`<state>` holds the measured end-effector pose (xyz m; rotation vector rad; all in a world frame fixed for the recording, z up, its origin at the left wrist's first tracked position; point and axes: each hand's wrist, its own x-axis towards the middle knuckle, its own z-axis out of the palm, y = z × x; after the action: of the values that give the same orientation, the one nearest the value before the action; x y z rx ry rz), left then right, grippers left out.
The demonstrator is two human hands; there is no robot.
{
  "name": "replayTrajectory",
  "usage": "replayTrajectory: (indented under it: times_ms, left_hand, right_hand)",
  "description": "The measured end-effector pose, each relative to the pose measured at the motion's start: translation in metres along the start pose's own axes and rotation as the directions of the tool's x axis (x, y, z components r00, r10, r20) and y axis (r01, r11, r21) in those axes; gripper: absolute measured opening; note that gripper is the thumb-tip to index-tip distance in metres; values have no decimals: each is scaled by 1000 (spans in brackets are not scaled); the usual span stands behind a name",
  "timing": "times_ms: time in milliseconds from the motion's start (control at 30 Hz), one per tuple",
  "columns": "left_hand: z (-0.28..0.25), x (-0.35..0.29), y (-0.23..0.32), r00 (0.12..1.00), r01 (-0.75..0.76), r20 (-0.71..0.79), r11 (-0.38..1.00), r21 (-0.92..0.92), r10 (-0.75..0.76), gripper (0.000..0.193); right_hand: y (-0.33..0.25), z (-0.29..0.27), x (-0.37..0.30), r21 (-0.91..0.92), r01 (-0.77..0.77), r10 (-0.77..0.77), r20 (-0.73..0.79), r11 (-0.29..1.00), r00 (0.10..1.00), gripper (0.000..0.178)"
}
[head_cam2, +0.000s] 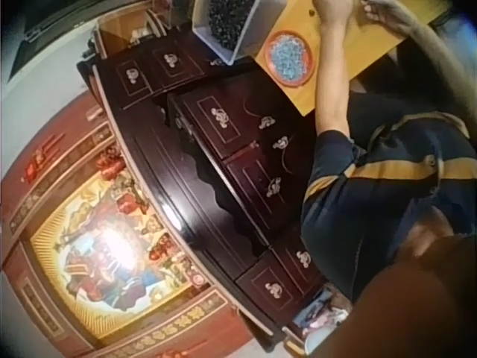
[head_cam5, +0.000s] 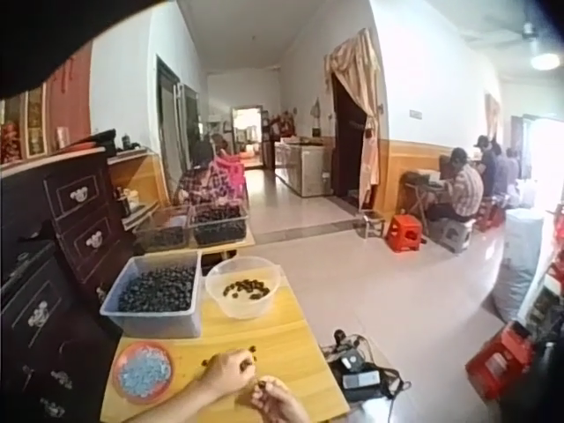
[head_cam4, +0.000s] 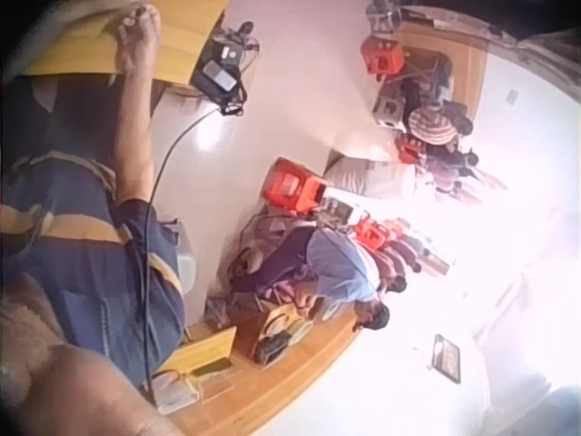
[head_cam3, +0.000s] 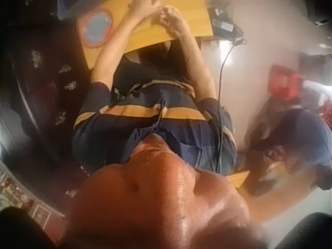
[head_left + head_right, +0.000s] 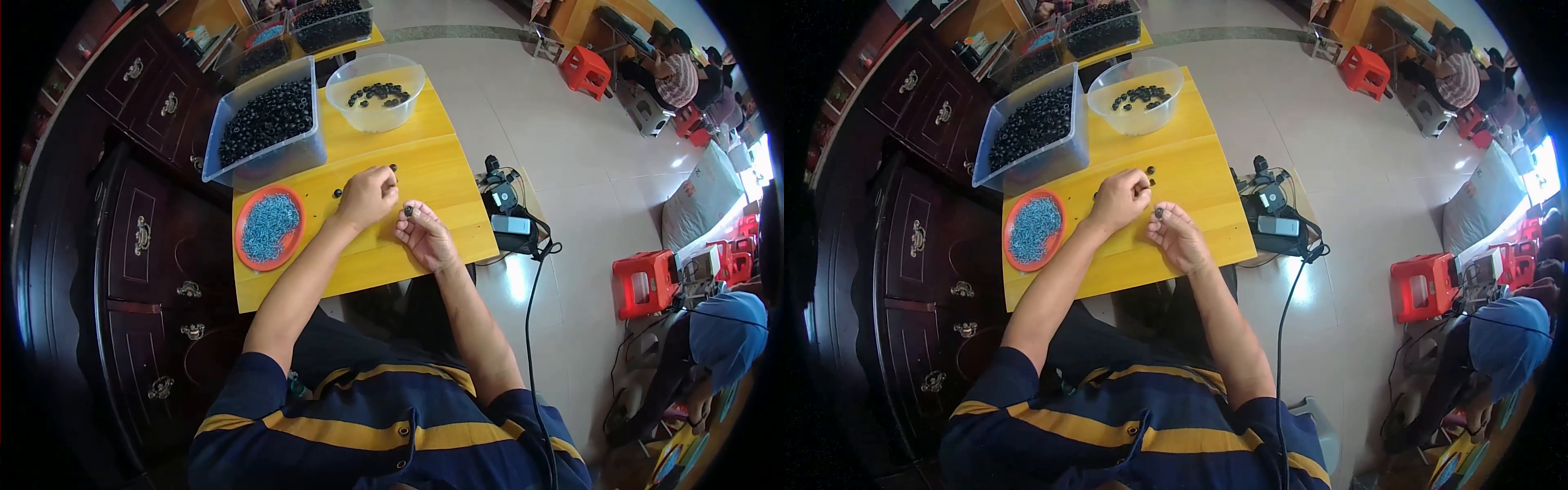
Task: The person assembles small components by picking up wire pieces from a dish and inserting them into black plastic caps by hand.
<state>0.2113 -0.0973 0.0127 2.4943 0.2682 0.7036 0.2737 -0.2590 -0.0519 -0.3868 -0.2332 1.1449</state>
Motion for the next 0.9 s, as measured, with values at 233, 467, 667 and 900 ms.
replayTrajectory:
  times_ms: [233, 467, 667, 900]
  left_hand:
    - [-27, -46, 8, 924, 346, 94, 709, -615, -369, 12]
    - [-24, -68, 23, 908, 332, 86, 576, -747, -411, 9]
    - [-24, -70, 27, 935, 281, 24, 699, -658, -353, 9]
    - [-25, -63, 40, 951, 284, 44, 807, -519, -306, 10]
  right_hand:
    - [3, -1, 1, -56, -15, 16, 5, 998, 1000, 18]
    - [5, 2, 0, -155, -15, 16, 1, 988, 1000, 17]
    - [11, 3, 1, -203, 7, -7, 0, 979, 1000, 15]
    - [9, 2, 0, -200, 7, -3, 18, 980, 1000, 16]
